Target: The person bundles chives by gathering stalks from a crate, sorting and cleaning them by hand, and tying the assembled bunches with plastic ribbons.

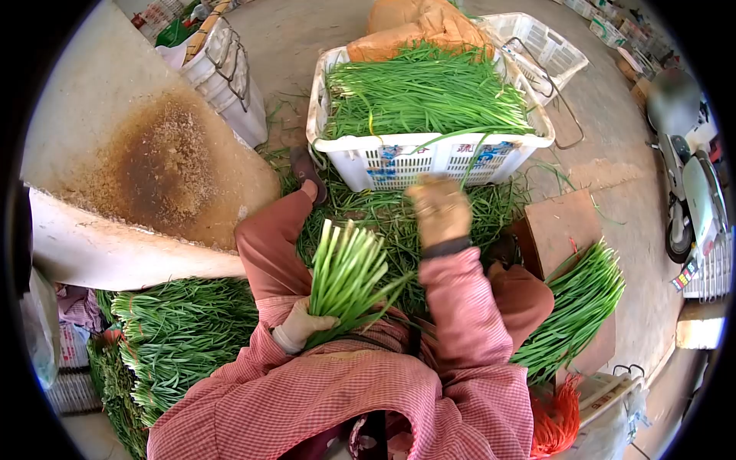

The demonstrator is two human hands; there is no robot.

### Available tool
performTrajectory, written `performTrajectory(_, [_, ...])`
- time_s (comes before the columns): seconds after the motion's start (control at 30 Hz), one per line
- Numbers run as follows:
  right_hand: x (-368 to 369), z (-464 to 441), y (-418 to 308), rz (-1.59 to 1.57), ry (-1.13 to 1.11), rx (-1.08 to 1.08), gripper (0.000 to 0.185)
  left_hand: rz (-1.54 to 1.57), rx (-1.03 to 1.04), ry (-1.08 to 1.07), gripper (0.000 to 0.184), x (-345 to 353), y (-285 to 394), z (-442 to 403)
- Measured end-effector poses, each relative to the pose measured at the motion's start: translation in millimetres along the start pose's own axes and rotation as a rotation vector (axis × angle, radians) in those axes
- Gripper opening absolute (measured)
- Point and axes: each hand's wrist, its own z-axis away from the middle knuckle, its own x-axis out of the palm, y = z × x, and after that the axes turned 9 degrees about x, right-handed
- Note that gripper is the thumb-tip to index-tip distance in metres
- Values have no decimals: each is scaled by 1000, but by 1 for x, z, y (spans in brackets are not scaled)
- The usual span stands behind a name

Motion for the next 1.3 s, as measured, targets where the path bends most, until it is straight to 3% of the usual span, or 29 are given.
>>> performTrajectory(0.07, [-60,-17,-13,1528,14,-274,46,98,-11,-1,38,-4,-3,-2])
performTrajectory(0.1, [-82,-8,11,1566,179,-300,68,194,-16,12,38,-4,-5,-5])
performTrajectory(0.13, [-61,14,-15,1483,47,347,68,224,-22,7,39,-4,-4,-6])
performTrajectory(0.2, [-64,46,-8,767,-446,1008,70,242,-37,-2,39,-4,-5,-8])
performTrajectory(0.27, [-51,82,12,371,-544,1193,48,282,-72,-18,39,-9,-14,-10])
performTrajectory(0.3, [-45,89,22,199,-582,1159,32,280,-78,-17,39,-9,-14,-10])
performTrajectory(0.37, [-49,83,21,370,-480,930,21,254,-4,-54,38,-10,-12,-10])
performTrajectory(0.4, [-63,72,27,101,-419,759,20,247,-2,-51,38,-11,-11,-8])
performTrajectory(0.43, [-66,58,25,331,-200,614,18,277,-9,-46,38,-12,-9,-7])
performTrajectory(0.47, [-79,44,25,307,-2,541,17,312,-15,-42,38,-11,-9,-7])
performTrajectory(0.5, [-81,35,10,522,74,653,26,315,-7,-43,38,-9,-8,-7])
performTrajectory(0.57, [-63,50,-5,430,-87,714,28,269,27,4,38,-4,-6,-5])
performTrajectory(0.6, [-38,64,-14,357,-95,876,26,158,79,75,37,0,-8,-2])
performTrajectory(0.7, [1,96,-7,915,-539,440,30,174,103,93,36,10,-5,-1])
performTrajectory(0.73, [12,97,0,998,-594,546,30,79,162,106,36,11,-5,-1])
performTrajectory(0.83, [5,98,14,644,-562,512,10,320,46,25,43,3,-2,-1])
performTrajectory(0.9, [-13,83,24,566,-517,90,14,321,23,44,40,-6,-6,-1])
performTrajectory(0.97, [-26,64,13,368,-371,181,11,332,-10,47,36,-5,-9,-1])
performTrajectory(1.03, [-22,50,-33,835,-135,678,22,270,30,48,36,-1,-5,0])
performTrajectory(1.07, [-31,45,-24,925,-202,851,33,271,32,42,36,0,-6,-1])
performTrajectory(1.1, [-41,42,-7,782,-305,1170,32,227,66,60,36,-1,-7,0])
performTrajectory(1.17, [-24,67,-7,575,-482,1212,27,182,97,76,37,-1,-8,-2])
performTrajectory(1.23, [-25,78,8,144,-520,1013,20,221,82,27,38,-3,-9,-2])
performTrajectory(1.27, [-31,70,9,419,-491,1077,17,219,79,33,38,-7,-12,-2])
performTrajectory(1.3, [-33,65,4,322,-454,928,17,239,54,5,39,-12,-14,-3])
